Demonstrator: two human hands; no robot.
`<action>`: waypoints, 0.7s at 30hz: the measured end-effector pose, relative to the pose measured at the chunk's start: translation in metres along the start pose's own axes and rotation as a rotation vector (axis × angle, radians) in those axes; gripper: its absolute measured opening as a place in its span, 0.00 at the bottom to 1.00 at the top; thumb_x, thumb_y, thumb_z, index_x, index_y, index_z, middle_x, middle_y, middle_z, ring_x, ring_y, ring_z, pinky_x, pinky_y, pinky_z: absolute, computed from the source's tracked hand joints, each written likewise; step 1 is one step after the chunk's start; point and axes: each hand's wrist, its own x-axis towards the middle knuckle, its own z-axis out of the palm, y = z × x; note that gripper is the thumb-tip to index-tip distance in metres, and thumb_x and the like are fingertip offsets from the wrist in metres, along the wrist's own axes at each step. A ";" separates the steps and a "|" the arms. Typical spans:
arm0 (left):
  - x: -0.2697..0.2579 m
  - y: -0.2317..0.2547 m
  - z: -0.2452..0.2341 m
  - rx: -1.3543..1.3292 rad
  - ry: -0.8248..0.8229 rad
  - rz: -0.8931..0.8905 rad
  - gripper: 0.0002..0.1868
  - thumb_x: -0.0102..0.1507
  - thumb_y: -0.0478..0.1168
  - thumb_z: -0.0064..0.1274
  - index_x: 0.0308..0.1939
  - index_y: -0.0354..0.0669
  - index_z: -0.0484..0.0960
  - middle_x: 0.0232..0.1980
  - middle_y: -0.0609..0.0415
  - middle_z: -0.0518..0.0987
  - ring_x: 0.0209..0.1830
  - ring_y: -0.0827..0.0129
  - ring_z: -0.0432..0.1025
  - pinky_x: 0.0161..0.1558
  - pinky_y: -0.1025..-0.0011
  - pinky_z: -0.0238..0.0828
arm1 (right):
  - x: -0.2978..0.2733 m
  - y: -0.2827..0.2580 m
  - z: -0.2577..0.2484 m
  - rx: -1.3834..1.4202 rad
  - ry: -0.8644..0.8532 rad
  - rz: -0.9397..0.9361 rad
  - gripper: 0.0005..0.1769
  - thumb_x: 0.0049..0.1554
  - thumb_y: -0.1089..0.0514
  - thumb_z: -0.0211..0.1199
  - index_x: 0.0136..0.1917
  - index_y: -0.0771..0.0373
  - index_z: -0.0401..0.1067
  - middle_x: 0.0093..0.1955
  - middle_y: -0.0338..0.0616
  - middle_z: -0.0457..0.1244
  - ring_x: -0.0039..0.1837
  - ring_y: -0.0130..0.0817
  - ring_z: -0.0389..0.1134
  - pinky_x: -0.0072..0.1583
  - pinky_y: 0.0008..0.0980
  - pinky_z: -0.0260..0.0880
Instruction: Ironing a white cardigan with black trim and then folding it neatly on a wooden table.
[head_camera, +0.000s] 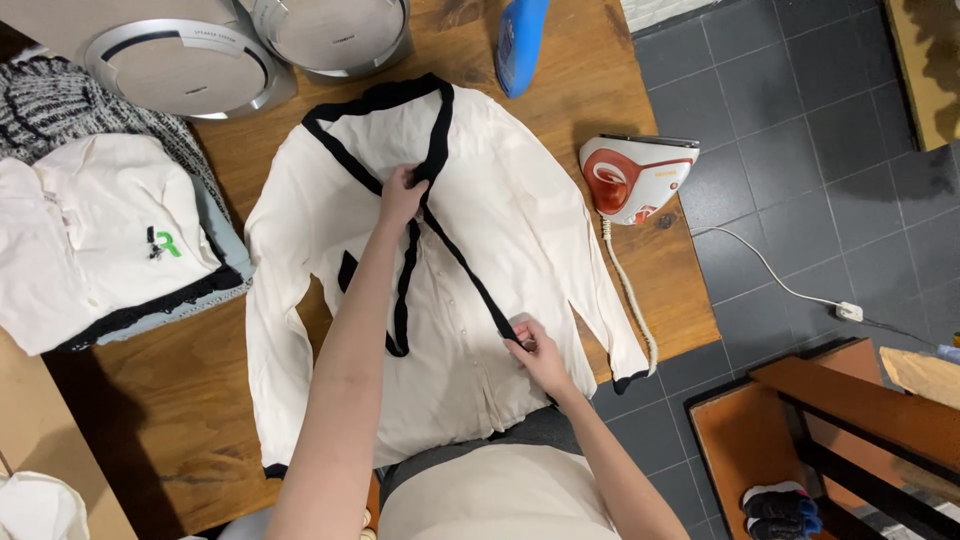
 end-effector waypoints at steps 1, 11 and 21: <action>0.007 -0.010 0.001 0.031 0.045 0.115 0.27 0.71 0.47 0.55 0.70 0.39 0.68 0.69 0.38 0.71 0.69 0.48 0.67 0.66 0.52 0.68 | -0.002 0.003 -0.002 0.029 0.013 0.012 0.12 0.60 0.56 0.70 0.54 0.62 0.72 0.43 0.40 0.64 0.38 0.30 0.70 0.41 0.27 0.77; -0.114 0.002 0.001 0.500 0.088 0.071 0.20 0.77 0.52 0.36 0.47 0.41 0.75 0.40 0.50 0.76 0.39 0.56 0.78 0.41 0.59 0.76 | -0.011 0.001 0.005 0.388 0.041 0.125 0.08 0.68 0.56 0.57 0.52 0.62 0.70 0.40 0.41 0.60 0.40 0.34 0.70 0.42 0.32 0.81; -0.132 0.000 0.031 0.067 -0.101 -0.196 0.38 0.75 0.62 0.33 0.74 0.33 0.68 0.74 0.33 0.69 0.75 0.46 0.64 0.69 0.49 0.66 | -0.026 -0.012 -0.002 1.052 -0.105 0.368 0.09 0.69 0.54 0.55 0.45 0.56 0.65 0.31 0.30 0.51 0.38 0.28 0.59 0.41 0.26 0.70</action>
